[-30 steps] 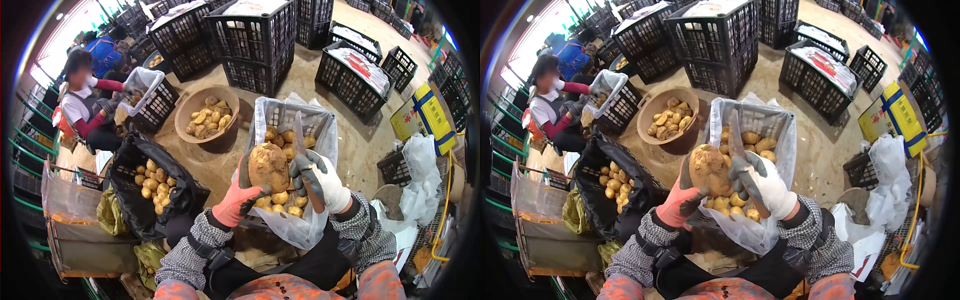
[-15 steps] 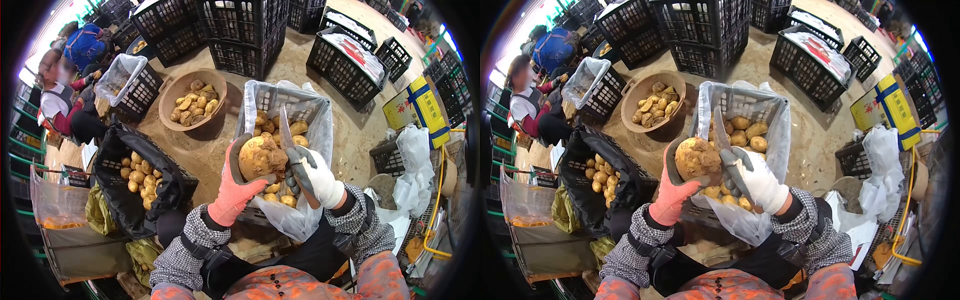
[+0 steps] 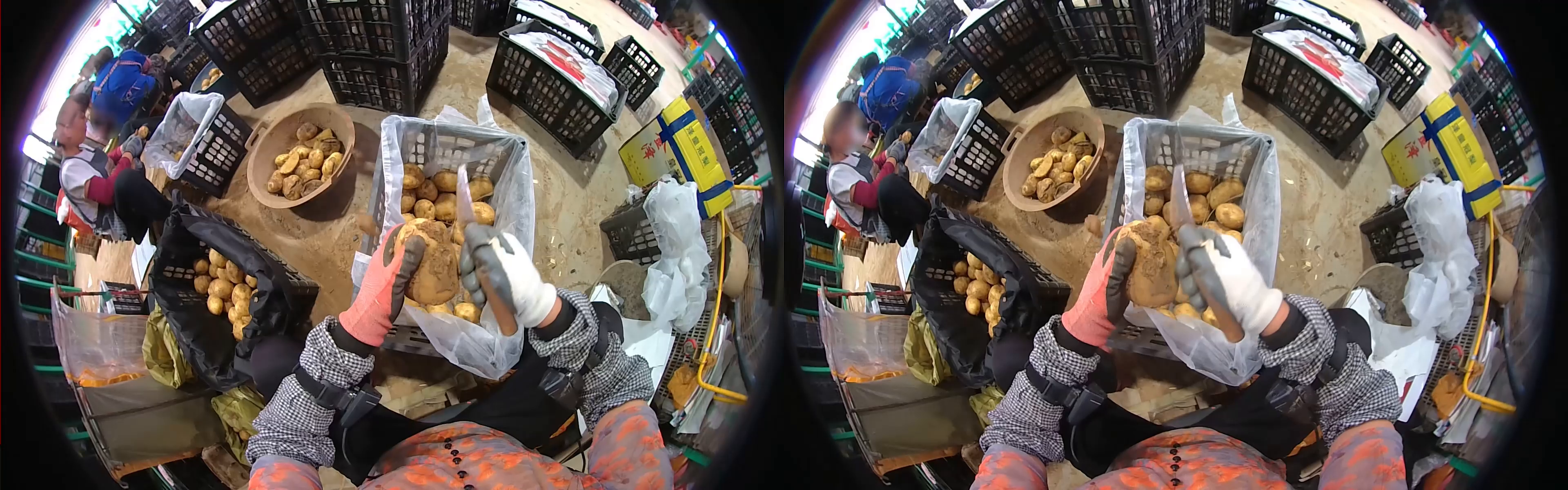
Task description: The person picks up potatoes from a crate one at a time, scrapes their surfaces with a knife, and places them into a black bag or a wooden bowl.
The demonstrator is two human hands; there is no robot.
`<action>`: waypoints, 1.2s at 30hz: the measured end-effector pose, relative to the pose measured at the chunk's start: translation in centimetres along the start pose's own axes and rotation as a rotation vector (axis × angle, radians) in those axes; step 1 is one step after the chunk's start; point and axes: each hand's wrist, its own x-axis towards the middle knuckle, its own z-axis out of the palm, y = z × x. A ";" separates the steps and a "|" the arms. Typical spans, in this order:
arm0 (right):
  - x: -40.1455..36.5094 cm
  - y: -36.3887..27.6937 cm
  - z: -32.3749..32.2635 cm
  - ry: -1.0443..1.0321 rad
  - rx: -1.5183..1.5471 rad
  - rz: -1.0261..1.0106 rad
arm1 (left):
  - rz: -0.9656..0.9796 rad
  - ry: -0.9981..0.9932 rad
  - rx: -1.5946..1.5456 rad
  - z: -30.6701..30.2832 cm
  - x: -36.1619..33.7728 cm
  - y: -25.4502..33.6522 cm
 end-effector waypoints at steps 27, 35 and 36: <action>-0.6 -0.8 1.6 -0.074 -0.249 0.005 | 0.354 0.023 0.203 -0.3 -1.0 0.1; 0.0 0.2 0.6 -0.231 -0.640 -0.202 | 0.216 0.095 0.175 -2.0 0.6 -2.8; -0.2 0.6 1.0 -0.177 -0.588 -0.160 | 0.338 0.163 0.346 -2.2 0.7 -3.2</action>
